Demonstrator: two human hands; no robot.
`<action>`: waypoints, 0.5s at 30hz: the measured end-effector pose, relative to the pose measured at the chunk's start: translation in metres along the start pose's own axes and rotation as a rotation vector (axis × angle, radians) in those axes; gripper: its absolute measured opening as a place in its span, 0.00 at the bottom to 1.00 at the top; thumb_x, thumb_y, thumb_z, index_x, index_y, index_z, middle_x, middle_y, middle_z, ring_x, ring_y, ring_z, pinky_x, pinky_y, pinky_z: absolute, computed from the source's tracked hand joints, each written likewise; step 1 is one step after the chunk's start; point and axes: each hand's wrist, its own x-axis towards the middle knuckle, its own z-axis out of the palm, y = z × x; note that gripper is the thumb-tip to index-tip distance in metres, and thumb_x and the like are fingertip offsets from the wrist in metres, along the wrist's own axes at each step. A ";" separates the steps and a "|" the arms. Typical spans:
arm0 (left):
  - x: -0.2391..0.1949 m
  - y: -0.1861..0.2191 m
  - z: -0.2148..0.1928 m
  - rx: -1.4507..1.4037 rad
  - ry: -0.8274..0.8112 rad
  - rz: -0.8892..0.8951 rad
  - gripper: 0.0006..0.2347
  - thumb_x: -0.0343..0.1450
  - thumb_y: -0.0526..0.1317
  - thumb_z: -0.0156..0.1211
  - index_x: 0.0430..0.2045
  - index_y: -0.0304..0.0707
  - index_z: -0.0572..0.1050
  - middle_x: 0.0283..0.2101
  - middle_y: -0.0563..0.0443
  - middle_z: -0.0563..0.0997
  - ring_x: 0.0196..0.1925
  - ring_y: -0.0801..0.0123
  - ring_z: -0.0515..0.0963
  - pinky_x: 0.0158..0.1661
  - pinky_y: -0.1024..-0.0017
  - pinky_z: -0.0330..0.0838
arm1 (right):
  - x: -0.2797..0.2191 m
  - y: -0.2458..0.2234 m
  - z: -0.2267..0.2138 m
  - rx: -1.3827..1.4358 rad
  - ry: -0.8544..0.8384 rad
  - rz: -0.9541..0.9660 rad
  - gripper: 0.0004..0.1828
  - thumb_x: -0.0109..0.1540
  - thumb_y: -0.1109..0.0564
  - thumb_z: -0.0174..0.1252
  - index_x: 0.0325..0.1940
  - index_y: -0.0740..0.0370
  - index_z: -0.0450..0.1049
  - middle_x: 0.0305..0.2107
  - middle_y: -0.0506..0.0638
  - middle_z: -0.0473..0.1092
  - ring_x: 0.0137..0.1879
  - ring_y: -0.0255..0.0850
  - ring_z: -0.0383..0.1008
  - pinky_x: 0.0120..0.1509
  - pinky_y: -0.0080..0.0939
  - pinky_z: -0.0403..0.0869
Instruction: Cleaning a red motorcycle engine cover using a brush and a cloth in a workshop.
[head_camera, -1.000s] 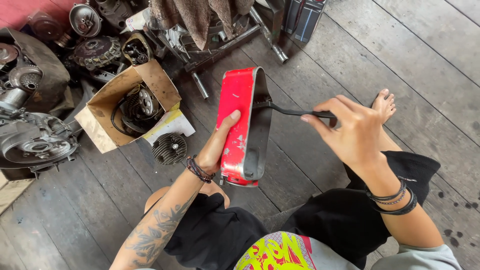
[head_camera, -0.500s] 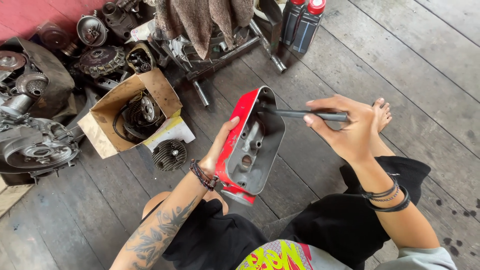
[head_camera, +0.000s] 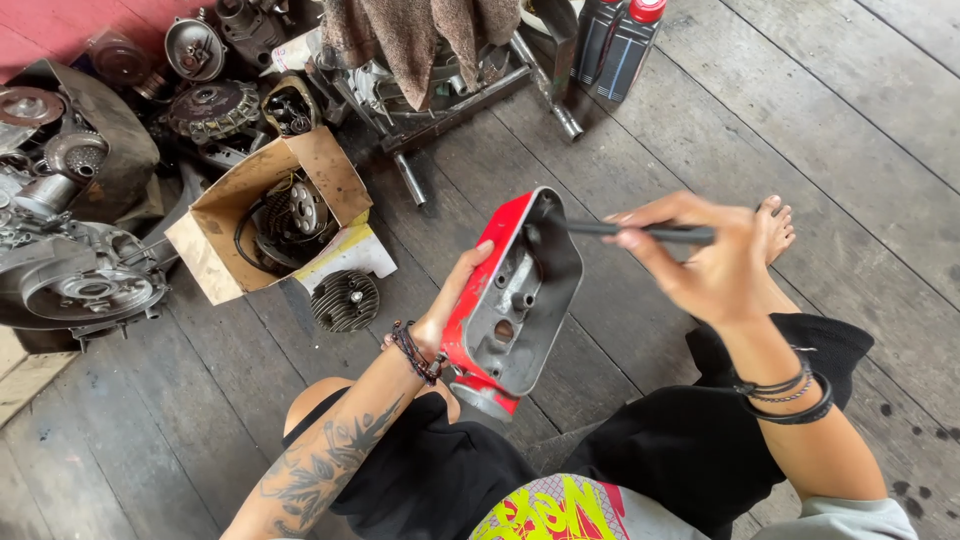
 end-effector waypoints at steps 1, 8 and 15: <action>-0.003 0.001 0.003 0.004 -0.001 -0.003 0.36 0.64 0.61 0.43 0.65 0.40 0.64 0.67 0.34 0.71 0.59 0.46 0.74 0.53 0.50 0.68 | -0.001 0.003 0.004 -0.001 0.004 0.003 0.08 0.63 0.61 0.66 0.44 0.65 0.78 0.23 0.48 0.78 0.15 0.29 0.61 0.23 0.25 0.53; -0.002 0.002 0.004 0.003 -0.051 -0.008 0.34 0.65 0.61 0.43 0.63 0.39 0.67 0.61 0.38 0.75 0.53 0.54 0.76 0.48 0.56 0.69 | 0.001 -0.004 -0.013 0.185 0.112 -0.032 0.08 0.59 0.72 0.64 0.39 0.75 0.72 0.38 0.67 0.78 0.26 0.37 0.74 0.24 0.24 0.61; -0.006 0.007 -0.001 -0.045 -0.016 -0.008 0.34 0.65 0.60 0.43 0.63 0.38 0.66 0.60 0.36 0.75 0.53 0.52 0.76 0.49 0.56 0.70 | -0.011 0.010 -0.038 0.144 0.268 -0.125 0.05 0.69 0.78 0.56 0.43 0.83 0.66 0.35 0.72 0.72 0.41 0.57 0.80 0.40 0.43 0.78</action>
